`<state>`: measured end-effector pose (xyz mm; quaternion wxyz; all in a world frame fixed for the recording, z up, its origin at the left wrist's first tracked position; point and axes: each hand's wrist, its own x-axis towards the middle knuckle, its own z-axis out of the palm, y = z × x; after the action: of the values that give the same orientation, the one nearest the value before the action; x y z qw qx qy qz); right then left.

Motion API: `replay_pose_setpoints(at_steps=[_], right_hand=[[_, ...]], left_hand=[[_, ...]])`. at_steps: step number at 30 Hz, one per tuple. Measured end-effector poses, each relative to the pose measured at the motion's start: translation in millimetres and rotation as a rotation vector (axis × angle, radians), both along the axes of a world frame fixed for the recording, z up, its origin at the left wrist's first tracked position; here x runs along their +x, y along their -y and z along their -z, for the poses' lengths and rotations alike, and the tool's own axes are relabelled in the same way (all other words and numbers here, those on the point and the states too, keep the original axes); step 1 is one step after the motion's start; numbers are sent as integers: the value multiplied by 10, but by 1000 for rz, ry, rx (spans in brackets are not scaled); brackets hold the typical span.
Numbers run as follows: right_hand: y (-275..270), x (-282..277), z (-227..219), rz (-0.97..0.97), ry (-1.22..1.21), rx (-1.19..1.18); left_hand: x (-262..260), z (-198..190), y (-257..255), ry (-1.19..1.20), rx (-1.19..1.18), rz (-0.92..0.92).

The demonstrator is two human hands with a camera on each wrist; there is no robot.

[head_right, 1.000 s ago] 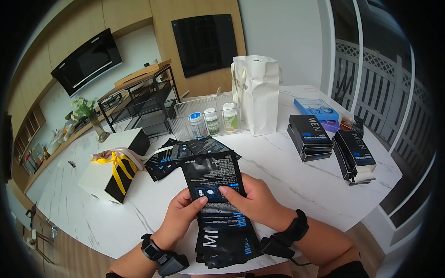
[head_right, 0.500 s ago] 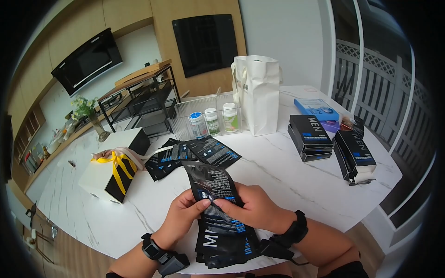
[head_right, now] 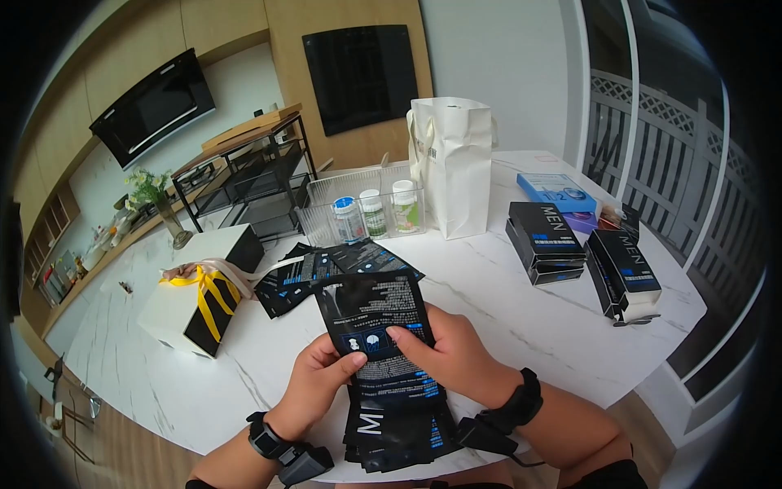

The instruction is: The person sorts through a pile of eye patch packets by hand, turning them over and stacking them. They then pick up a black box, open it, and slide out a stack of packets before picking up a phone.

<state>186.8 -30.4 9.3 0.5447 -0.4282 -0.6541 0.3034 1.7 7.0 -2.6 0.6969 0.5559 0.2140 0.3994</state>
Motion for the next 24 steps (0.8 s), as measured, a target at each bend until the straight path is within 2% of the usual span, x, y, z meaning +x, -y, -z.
replay_pose_setpoints(at_steps=[10,12,16,18,22,24], right_hand=[[30,-26,15,-33,-21,19],[25,-21,-22,32,-20,9],[-22,-13,26,57,-123,35],[-10,-18,31,-13,-223,6],[14,-37,32,-80,-126,37],[62,-42,-42,-70,-47,-196]], left_hand=[[13,10,-28,-38,-16,1],[57,-9,12,38,-4,-60],[64,-17,45,-21,-20,6],[48,49,17,-135,13,12],[25,49,-27,-89,40,-80],[14,20,-23,-9,48,-70]])
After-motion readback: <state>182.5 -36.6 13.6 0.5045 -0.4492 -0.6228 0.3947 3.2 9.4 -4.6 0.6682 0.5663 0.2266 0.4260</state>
